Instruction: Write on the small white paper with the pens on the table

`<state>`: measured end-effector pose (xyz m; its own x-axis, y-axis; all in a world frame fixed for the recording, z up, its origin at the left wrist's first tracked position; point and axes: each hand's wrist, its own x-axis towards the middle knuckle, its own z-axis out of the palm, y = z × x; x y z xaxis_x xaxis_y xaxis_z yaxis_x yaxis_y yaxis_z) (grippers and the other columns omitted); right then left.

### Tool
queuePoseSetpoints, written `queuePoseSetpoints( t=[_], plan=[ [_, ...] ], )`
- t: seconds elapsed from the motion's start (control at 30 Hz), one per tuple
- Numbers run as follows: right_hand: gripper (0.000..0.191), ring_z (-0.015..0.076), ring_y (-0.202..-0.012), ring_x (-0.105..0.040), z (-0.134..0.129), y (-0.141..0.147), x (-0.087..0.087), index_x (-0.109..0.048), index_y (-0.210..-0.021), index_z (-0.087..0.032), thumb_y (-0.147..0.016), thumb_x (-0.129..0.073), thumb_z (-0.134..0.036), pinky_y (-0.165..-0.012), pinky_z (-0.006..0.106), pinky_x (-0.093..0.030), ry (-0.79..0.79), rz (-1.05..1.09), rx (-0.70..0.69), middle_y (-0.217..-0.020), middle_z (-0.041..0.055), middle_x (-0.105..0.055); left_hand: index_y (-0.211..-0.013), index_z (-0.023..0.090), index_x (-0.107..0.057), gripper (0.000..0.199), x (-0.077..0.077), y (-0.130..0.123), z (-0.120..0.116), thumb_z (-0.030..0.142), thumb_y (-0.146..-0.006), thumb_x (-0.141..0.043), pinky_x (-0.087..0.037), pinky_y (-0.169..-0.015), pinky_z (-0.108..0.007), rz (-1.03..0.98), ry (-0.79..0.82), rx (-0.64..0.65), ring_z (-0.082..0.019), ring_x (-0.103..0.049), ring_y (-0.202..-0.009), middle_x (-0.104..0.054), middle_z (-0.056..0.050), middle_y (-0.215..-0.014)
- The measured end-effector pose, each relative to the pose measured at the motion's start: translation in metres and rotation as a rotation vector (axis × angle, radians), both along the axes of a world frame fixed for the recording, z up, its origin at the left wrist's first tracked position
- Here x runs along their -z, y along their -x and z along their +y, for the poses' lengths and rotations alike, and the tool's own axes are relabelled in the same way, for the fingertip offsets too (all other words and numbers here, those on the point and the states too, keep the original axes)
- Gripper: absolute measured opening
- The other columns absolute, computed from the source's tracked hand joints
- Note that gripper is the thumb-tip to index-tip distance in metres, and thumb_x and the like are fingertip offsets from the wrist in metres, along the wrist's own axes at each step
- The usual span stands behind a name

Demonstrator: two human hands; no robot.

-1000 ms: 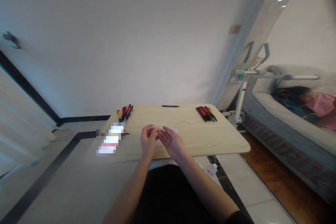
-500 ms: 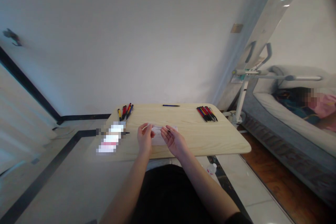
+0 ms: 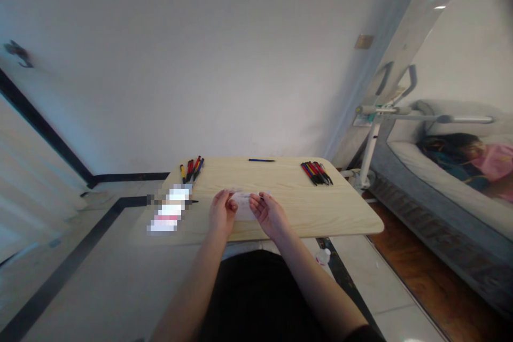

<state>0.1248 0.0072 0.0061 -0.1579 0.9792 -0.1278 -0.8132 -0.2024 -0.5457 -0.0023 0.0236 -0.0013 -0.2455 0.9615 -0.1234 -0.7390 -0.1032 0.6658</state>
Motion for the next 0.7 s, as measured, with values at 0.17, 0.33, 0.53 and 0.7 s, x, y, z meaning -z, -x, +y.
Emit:
queuePoseSetpoints(
  t=[0.17, 0.33, 0.53, 0.7],
  plan=[
    [0.01, 0.0101, -0.055, -0.059, 0.003, -0.008, 0.001, -0.054, -0.077, -0.015, -0.082, -0.049, -0.021, -0.052, 0.02, -0.049, -0.053, -0.059, -0.006, -0.066, 0.0034, -0.064, -0.075, 0.014, -0.055, 0.015, 0.003, 0.004, 0.0, 0.018, -0.064, -0.066, -0.032, -0.04, -0.015, -0.119, 0.002, 0.158, -0.002, -0.044, -0.045, -0.06, 0.0, -0.069],
    [0.011, 0.0061, -0.039, -0.044, 0.014, -0.027, 0.003, -0.056, -0.076, -0.016, -0.078, -0.054, -0.027, -0.037, 0.015, -0.036, -0.113, -0.201, 0.098, -0.05, -0.0042, -0.051, -0.073, 0.014, -0.056, 0.013, 0.008, 0.009, -0.001, 0.017, -0.065, -0.065, -0.034, -0.041, -0.015, -0.14, -0.008, 0.2, -0.003, -0.044, -0.046, -0.06, 0.0, -0.07],
    [0.018, 0.0045, -0.034, -0.03, 0.028, -0.051, 0.013, -0.059, -0.077, -0.016, -0.074, -0.056, -0.034, -0.033, 0.015, -0.021, -0.171, -0.508, 0.243, -0.044, -0.0083, -0.039, -0.073, 0.016, -0.054, 0.016, 0.009, 0.01, -0.001, 0.018, -0.064, -0.067, -0.034, -0.041, -0.017, -0.1, -0.027, 0.234, -0.004, -0.045, -0.046, -0.059, 0.001, -0.065],
    [0.017, 0.009, -0.042, -0.041, 0.035, -0.056, 0.018, -0.065, -0.07, -0.016, -0.07, -0.056, -0.031, -0.041, 0.019, -0.03, -0.314, -1.058, 0.273, -0.047, -0.0044, -0.049, -0.075, 0.015, -0.055, 0.017, 0.008, 0.01, -0.003, 0.018, -0.063, -0.067, -0.035, -0.041, -0.017, -0.088, -0.048, 0.245, -0.004, -0.046, -0.046, -0.058, 0.002, -0.066]
  ],
)
